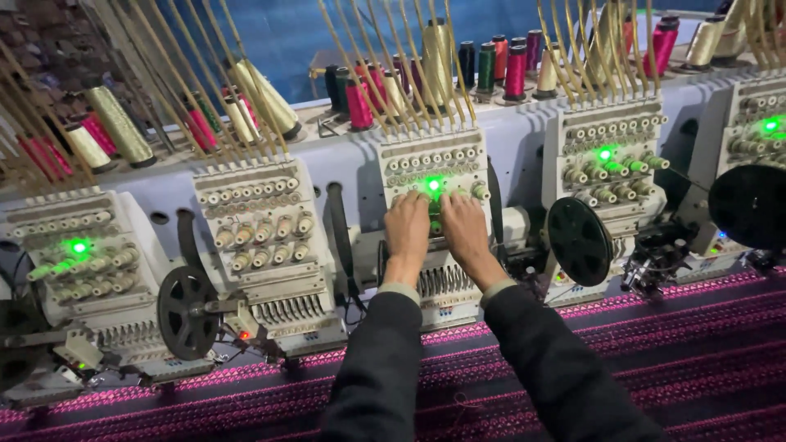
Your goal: The person operates a multi-head embroidery machine, using their hands to thread needles and adjust components on the machine heads. They also interact with the control panel to manage the machine's operation while a patterned fabric moves beneath the needles.
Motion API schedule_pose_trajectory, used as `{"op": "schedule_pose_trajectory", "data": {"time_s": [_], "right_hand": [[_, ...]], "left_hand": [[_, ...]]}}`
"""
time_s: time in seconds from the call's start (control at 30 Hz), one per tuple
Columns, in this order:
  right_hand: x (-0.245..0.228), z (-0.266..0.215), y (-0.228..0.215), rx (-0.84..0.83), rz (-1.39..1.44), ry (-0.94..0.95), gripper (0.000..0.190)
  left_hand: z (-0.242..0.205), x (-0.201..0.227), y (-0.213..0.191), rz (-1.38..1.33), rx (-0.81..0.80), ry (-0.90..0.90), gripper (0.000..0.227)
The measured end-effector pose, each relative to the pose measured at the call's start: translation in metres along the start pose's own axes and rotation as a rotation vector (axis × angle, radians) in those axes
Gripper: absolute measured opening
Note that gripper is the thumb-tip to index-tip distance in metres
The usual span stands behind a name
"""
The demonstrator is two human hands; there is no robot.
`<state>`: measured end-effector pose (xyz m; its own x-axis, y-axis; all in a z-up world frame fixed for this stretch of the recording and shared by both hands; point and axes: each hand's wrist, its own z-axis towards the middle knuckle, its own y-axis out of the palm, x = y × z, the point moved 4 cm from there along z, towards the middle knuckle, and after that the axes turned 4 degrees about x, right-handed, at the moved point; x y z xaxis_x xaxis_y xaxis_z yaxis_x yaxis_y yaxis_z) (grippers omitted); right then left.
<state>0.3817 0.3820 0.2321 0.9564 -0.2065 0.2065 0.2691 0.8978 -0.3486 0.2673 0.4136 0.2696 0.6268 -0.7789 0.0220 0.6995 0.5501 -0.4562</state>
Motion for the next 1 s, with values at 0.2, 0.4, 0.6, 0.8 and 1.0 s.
{"op": "schedule_pose_trajectory", "data": {"time_s": [0.2,0.4,0.6,0.8,1.0], "right_hand": [[-0.007,-0.006,-0.001,-0.027,-0.031,0.007,0.024],[-0.007,-0.002,-0.008,0.018,-0.045,-0.018,0.027],[-0.008,0.005,0.005,-0.039,-0.177,-0.021,0.025],[0.002,0.003,0.014,-0.104,-0.175,-0.054,0.029],[0.021,0.075,-0.025,-0.077,-0.054,-0.151,0.057]], "left_hand": [[-0.01,-0.002,0.002,0.022,0.024,-0.02,0.018],[-0.008,0.006,-0.006,0.059,0.08,0.022,0.02],[-0.005,0.0,0.004,0.123,0.113,0.045,0.019],[-0.01,0.004,0.005,0.109,0.092,0.036,0.019],[-0.005,0.009,-0.011,0.154,0.059,0.019,0.018]]}}
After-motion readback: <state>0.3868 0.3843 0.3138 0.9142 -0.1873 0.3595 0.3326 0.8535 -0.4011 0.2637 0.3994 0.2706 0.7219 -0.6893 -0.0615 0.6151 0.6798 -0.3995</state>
